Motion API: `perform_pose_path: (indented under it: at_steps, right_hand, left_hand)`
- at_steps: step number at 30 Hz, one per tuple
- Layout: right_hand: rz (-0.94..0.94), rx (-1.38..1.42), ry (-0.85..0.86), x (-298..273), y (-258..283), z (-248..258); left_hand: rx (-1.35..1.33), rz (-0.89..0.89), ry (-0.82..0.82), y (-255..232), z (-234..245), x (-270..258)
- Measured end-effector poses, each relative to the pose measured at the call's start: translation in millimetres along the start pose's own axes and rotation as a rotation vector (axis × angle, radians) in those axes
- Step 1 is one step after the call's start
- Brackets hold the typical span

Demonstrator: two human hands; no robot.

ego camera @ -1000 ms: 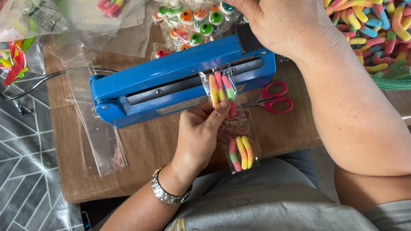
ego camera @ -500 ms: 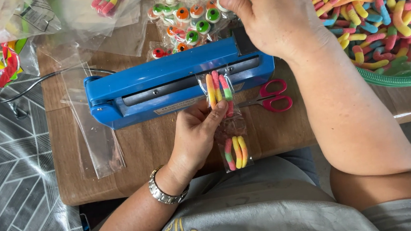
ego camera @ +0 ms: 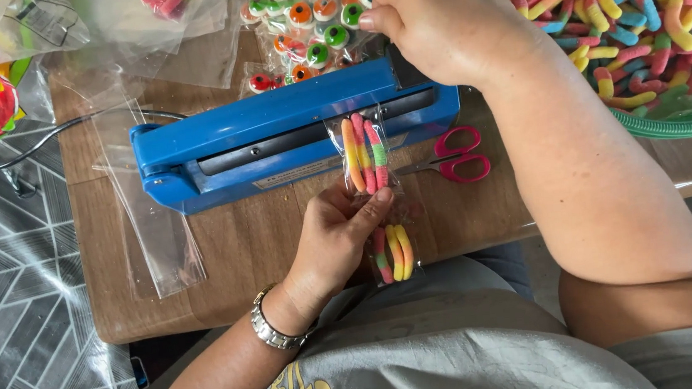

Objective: Packaging gummy worm candies into small plastic bags and sealing them using a manual heat sealer.

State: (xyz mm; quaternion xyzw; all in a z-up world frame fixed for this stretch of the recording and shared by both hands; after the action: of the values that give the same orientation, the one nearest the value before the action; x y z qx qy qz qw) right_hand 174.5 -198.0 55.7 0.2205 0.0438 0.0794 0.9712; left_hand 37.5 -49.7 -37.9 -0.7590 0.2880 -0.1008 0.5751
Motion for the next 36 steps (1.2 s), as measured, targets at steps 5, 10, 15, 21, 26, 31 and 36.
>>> perform_pose_path:
  at_steps: [5, 10, 15, 21, 26, 31, 36]
  right_hand:
    - [-0.040, 0.006, 0.024, 0, 1, 1]
    - [-0.071, 0.014, 0.022, -1, -1, 1]
    - [-0.075, 0.027, 0.022, -2, -2, 1]
    - [-0.065, 0.040, 0.019, -2, -3, 0]
    - [-0.046, 0.071, 0.008, -2, -3, 2]
    - [-0.019, 0.130, -0.028, -4, 0, 6]
    - [-0.032, 0.107, -0.028, -6, -1, 6]
  left_hand:
    - [-0.076, 0.012, -0.011, 7, 2, 2]
    - [-0.021, 0.005, -0.017, 8, 2, 3]
    - [0.073, 0.030, 0.009, 5, 4, 4]
    - [0.040, 0.056, -0.014, 12, 4, 5]
    - [0.092, 0.083, 0.019, 13, 2, 6]
    - [0.222, 0.005, 0.029, -5, 1, 4]
    - [0.189, 0.011, 0.016, 3, 4, 5]
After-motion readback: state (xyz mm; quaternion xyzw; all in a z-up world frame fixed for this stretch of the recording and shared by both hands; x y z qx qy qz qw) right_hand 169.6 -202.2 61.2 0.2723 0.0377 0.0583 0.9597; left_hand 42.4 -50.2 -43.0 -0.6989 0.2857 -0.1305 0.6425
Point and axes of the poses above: each hand's wrist, its own x-axis towards the middle knuckle, its own z-axis out of the back of the hand, y = z × x, the point moved 9 cm from there along x, towards the middle knuckle, and after that the axes turned 14 degrees about x, right-handed, at the moved point
